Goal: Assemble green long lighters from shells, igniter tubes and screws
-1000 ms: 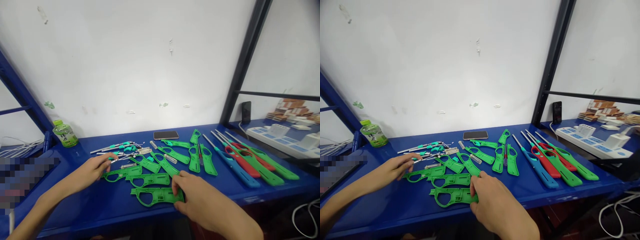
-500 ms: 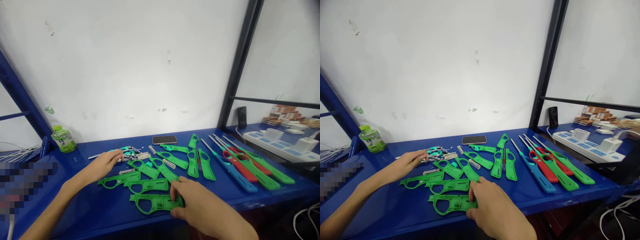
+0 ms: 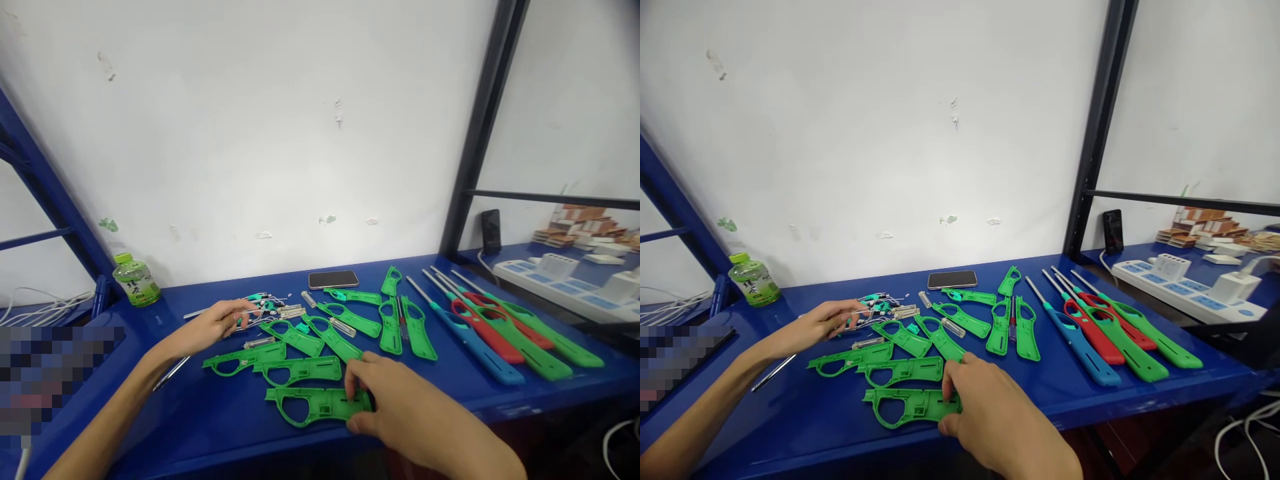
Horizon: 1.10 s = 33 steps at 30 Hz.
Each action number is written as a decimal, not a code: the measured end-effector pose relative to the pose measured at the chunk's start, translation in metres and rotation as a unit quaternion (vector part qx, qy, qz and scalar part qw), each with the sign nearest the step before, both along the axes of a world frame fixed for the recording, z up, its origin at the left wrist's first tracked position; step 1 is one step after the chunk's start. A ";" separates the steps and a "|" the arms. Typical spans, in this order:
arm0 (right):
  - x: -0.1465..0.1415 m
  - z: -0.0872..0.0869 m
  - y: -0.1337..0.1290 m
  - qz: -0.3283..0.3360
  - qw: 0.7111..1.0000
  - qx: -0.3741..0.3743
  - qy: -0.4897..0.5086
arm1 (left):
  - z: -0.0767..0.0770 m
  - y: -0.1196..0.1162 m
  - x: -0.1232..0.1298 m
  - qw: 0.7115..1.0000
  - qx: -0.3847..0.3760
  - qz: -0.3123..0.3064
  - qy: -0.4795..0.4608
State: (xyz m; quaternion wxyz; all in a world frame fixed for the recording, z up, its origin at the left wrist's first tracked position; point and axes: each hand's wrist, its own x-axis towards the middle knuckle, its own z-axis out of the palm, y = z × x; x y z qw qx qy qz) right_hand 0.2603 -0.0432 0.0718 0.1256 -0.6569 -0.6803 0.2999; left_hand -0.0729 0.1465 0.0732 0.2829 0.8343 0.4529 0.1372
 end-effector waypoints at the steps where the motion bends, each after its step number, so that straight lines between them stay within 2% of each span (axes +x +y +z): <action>1: 0.000 0.000 0.000 0.001 1.000 0.000 -0.001 | -0.001 0.001 0.001 1.000 -0.005 -0.002 -0.004; 5: 0.001 0.000 0.002 0.002 1.000 -0.006 -0.004 | -0.004 0.009 0.005 1.000 -0.005 0.004 -0.017; 19: -0.001 -0.002 0.000 -0.001 1.000 -0.010 -0.012 | -0.001 0.019 0.018 0.992 0.120 0.023 0.013; 28: -0.001 -0.001 0.002 0.002 1.000 -0.007 -0.010 | 0.009 0.026 0.014 0.971 0.211 0.035 0.105; 33: -0.002 0.000 0.003 0.002 1.000 -0.008 -0.011 | 0.012 0.033 0.012 0.959 0.254 0.025 0.126</action>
